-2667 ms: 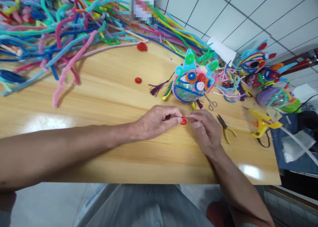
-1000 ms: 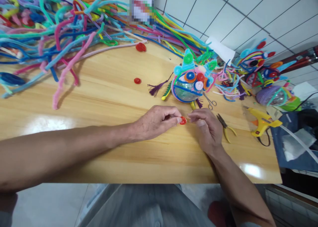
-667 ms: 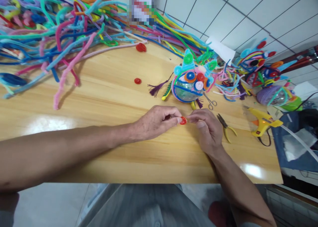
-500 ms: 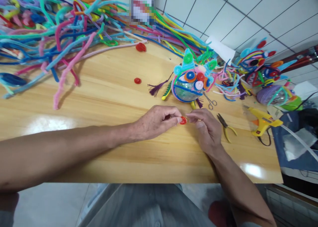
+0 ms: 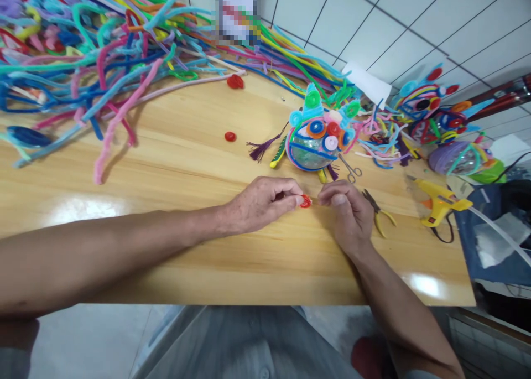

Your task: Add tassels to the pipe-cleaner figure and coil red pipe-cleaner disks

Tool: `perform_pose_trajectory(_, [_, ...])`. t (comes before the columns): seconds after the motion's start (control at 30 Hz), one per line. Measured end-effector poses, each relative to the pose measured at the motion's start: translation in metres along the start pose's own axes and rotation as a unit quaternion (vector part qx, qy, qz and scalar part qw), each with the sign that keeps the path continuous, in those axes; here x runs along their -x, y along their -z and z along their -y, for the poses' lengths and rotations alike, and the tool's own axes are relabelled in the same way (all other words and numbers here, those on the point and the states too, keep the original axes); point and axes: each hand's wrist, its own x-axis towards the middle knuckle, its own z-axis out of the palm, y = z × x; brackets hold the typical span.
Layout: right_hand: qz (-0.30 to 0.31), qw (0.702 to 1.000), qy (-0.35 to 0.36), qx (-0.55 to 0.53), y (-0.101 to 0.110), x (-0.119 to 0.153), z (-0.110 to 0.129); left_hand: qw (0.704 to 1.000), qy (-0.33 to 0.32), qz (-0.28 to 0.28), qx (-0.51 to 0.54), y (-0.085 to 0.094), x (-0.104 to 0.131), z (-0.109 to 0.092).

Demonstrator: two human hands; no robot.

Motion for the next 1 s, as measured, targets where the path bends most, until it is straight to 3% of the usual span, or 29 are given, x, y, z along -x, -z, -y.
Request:
perform_pose_trajectory(0.1, [-0.012,0.998,-0.054,-0.011,-0.0004,-0.0004,-0.0011,1.000,0.004,-0.002,-0.005,0.0000,0.0002,-0.0004])
perform_pose_trajectory(0.3, [0.021,0.991,-0.127,-0.042,-0.0019,0.0000,-0.0053,1.000,0.000,0.000,-0.001,0.0002,0.0001,0.0031])
perform_pose_trajectory(1.0, [0.048,0.989,-0.126,-0.059,-0.0052,-0.0009,-0.0048,1.000,-0.002,-0.011,-0.002,0.0005,-0.0001,0.0019])
